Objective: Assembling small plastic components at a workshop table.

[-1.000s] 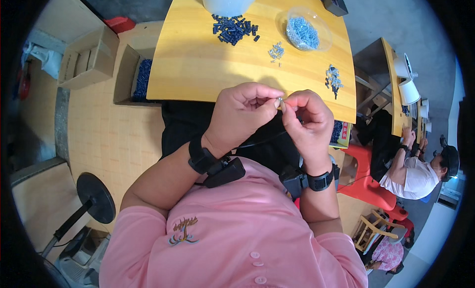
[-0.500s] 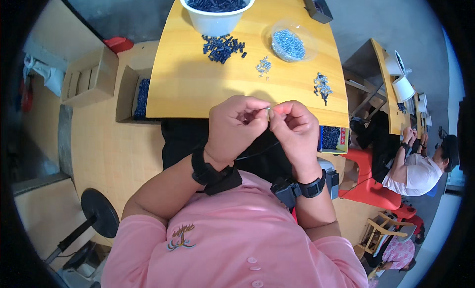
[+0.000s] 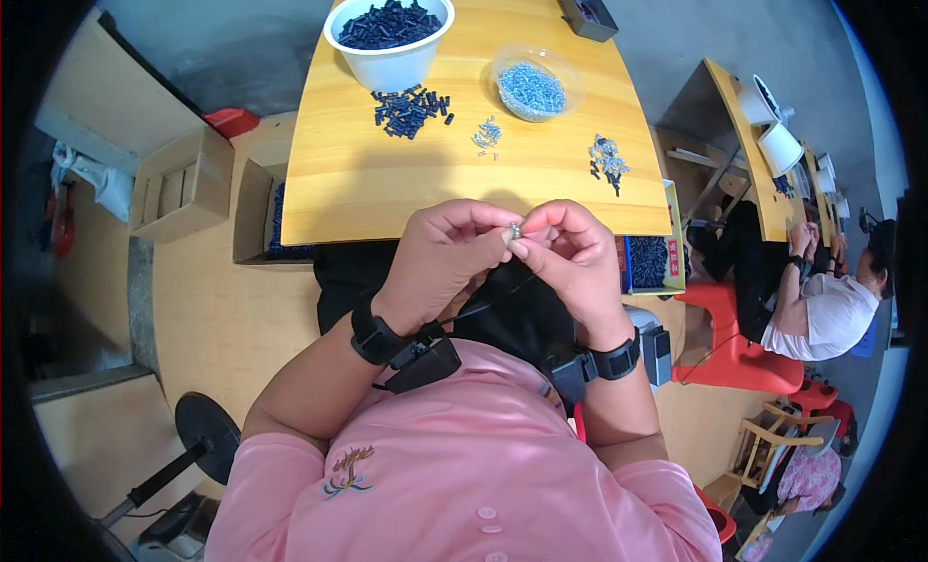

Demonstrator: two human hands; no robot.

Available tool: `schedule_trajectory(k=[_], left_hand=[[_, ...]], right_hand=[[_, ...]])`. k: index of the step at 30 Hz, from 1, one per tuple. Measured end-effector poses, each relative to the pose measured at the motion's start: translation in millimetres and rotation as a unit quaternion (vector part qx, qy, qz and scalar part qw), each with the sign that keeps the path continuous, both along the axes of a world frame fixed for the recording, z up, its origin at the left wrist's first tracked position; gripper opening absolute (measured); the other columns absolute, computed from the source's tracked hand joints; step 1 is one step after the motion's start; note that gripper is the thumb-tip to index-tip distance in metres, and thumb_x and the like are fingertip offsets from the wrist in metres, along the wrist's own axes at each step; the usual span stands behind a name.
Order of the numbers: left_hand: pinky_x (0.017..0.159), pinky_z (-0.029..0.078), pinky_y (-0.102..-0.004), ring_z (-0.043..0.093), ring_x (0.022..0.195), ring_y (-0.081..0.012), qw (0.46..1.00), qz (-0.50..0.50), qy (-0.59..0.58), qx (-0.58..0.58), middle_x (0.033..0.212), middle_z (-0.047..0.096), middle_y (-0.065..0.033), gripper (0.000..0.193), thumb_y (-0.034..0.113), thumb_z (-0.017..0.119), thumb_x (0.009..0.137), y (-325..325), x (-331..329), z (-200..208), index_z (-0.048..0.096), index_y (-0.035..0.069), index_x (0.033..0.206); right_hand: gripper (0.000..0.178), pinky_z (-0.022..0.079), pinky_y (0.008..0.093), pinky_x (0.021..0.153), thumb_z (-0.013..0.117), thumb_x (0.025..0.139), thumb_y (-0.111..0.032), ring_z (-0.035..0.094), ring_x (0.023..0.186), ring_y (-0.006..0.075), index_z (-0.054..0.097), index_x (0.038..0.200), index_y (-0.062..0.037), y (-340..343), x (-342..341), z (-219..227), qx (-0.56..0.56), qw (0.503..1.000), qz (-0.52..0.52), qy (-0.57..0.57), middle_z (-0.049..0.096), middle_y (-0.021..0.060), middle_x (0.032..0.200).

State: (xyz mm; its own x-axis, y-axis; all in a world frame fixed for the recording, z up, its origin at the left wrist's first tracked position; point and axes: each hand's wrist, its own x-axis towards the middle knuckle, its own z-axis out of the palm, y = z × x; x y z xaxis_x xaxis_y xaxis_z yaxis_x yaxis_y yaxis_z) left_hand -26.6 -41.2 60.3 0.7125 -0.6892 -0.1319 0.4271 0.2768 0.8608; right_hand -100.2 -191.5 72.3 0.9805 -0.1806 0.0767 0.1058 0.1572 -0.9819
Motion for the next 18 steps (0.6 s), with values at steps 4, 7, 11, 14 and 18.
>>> schedule_trajectory(k=[4, 7, 11, 14, 18], left_hand=[[0.067, 0.047, -0.0205, 0.056, 0.071, -0.0061, 0.998, 0.01, -0.035, -0.046, 0.083, 0.063, -0.0018, 0.015, 0.003, 0.059, 0.087, -2, -7, 2, 0.062, 0.0, 0.101], [0.067, 0.047, -0.0206, 0.056, 0.071, -0.0061, 0.998, 0.019, -0.04, -0.043, 0.084, 0.062, -0.0018, 0.015, 0.001, 0.058, 0.087, -2, -14, 0, 0.06, 0.001, 0.101], [0.077, 0.05, -0.0229, 0.061, 0.084, -0.0099, 0.998, 0.001, -0.026, -0.051, 0.096, 0.064, -0.0075, 0.016, -0.001, 0.06, 0.085, 2, -19, -2, 0.058, -0.003, 0.101], [0.078, 0.05, -0.0228, 0.061, 0.085, -0.0097, 0.998, 0.011, -0.03, -0.056, 0.096, 0.064, -0.007, 0.015, -0.002, 0.059, 0.085, 4, -22, 1, 0.058, -0.002, 0.1], [0.078, 0.05, -0.0223, 0.061, 0.085, -0.0091, 0.994, 0.037, -0.081, -0.054, 0.094, 0.063, -0.0064, 0.014, -0.003, 0.058, 0.085, 7, -27, 5, 0.057, -0.001, 0.099]], right_hand=[[0.014, 0.05, 0.0209, 0.068, 0.062, 0.083, 0.006, 0.062, 0.078, 0.01, 0.057, 0.095, 0.0015, 3, -6, 2, -0.006, 0.999, -0.01, -0.043, 0.064, 0.0063, 0.086], [0.016, 0.05, 0.0213, 0.068, 0.062, 0.083, 0.007, 0.062, 0.078, 0.0106, 0.057, 0.097, 0.0022, 3, -11, 2, -0.02, 0.998, -0.011, -0.061, 0.064, 0.0065, 0.086], [0.017, 0.051, 0.0214, 0.068, 0.062, 0.083, 0.007, 0.063, 0.078, 0.011, 0.057, 0.099, 0.0025, 2, -17, -1, -0.033, 0.997, -0.014, -0.061, 0.064, 0.0067, 0.086], [0.016, 0.051, 0.0215, 0.067, 0.062, 0.083, 0.006, 0.063, 0.077, 0.0111, 0.058, 0.099, 0.0029, 4, -18, 3, -0.015, 0.997, 0.004, -0.072, 0.064, 0.007, 0.086], [0.015, 0.051, 0.0214, 0.067, 0.061, 0.084, 0.005, 0.062, 0.077, 0.011, 0.059, 0.098, 0.0033, 6, -20, 3, -0.024, 0.998, 0.017, -0.051, 0.065, 0.0076, 0.086]])
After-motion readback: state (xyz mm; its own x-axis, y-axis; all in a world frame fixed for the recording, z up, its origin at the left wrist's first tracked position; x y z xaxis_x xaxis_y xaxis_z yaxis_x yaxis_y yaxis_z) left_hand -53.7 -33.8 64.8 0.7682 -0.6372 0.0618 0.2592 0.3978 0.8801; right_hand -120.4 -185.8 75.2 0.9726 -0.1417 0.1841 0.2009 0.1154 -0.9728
